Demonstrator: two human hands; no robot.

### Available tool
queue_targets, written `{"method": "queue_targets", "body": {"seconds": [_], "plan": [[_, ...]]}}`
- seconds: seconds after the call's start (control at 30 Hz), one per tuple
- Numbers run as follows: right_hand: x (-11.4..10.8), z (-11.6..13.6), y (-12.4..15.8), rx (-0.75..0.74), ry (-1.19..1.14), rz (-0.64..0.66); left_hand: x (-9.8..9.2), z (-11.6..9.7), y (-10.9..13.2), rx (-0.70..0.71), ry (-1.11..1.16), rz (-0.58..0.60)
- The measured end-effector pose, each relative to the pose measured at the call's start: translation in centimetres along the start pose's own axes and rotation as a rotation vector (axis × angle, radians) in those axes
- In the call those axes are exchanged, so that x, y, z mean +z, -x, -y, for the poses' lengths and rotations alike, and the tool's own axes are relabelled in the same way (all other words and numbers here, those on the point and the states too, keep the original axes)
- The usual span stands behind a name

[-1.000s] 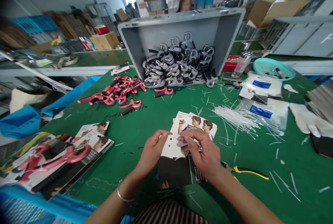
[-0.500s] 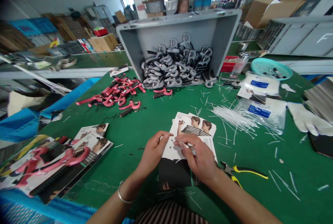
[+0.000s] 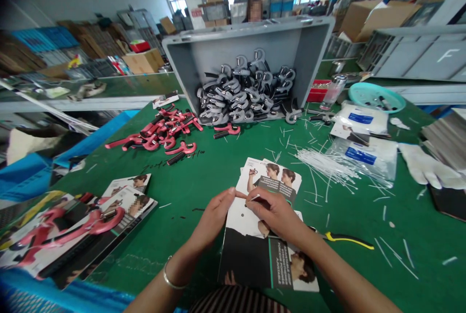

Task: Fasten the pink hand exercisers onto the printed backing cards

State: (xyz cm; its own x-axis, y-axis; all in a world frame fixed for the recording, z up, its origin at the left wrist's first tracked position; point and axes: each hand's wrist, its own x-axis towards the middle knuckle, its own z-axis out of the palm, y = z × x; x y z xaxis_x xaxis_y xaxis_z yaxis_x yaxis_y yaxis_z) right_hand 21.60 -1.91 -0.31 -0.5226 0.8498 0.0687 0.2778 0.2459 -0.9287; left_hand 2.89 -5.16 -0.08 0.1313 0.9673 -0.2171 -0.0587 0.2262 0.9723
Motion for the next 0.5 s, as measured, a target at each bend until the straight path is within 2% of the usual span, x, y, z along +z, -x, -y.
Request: {"method": "queue_targets", "body": {"seconds": [0.13,0.27,0.5], "plan": [[-0.1,-2.2,0.5,0.170,-0.260,-0.101,-0.7,0.9,0.3,-0.064,0.046,-0.013],[-0.1,-3.6,0.8,0.263,-0.353,-0.130,-0.9,1.8,0.8,-0.067,0.014,0.073],[-0.1,-2.9,0.7,0.333,-0.458,-0.190,-0.6,1.2,1.8,-0.008,-0.068,0.181]]}}
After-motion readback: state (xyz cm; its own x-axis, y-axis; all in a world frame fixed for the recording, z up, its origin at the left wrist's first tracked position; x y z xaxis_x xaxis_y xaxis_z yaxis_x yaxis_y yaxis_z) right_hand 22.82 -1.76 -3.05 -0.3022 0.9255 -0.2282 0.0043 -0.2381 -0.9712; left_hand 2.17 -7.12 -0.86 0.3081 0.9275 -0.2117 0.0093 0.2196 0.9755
